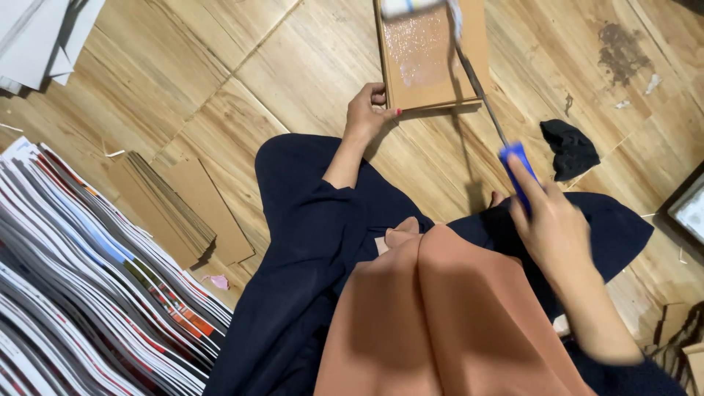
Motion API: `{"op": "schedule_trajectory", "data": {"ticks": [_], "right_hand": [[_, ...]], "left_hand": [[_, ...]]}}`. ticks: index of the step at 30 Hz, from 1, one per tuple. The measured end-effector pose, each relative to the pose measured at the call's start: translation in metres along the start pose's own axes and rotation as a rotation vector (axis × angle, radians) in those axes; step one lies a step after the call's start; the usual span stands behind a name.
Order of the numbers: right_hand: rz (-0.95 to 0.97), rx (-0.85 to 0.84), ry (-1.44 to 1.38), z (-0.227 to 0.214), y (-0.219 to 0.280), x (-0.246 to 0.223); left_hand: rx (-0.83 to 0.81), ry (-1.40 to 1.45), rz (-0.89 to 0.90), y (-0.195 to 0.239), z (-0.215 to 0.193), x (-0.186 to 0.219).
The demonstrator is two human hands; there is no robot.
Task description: Applying glue to cardboard sheets using a hand roller and stacking them in a pile.
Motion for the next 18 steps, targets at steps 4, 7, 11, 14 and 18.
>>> {"op": "schedule_trajectory", "data": {"ticks": [4, 7, 11, 14, 18], "right_hand": [[0.148, -0.188, 0.046, 0.001, 0.082, 0.039], [0.195, -0.226, 0.112, 0.016, 0.107, 0.051], [0.097, -0.062, -0.014, 0.026, 0.045, 0.032], [0.0, 0.109, -0.092, 0.027, -0.016, 0.019], [-0.071, 0.176, -0.128, 0.009, -0.033, 0.014]], "left_hand": [[0.0, -0.019, -0.019, 0.005, 0.001, 0.007], [0.002, -0.042, -0.02, 0.006, 0.001, 0.009], [-0.009, -0.037, 0.025, 0.006, 0.002, 0.012], [0.007, -0.067, -0.006, 0.009, 0.001, 0.012], [0.013, -0.048, -0.04, 0.01, 0.002, 0.011]]}}
Point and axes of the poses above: each hand's wrist, its own y-axis away from the middle knuckle, its own z-axis out of the palm, x = y × z, the point moved 5 cm from there along -y, towards the middle knuckle, and after that the axes turned 9 degrees about y, right-handed, at the moved point
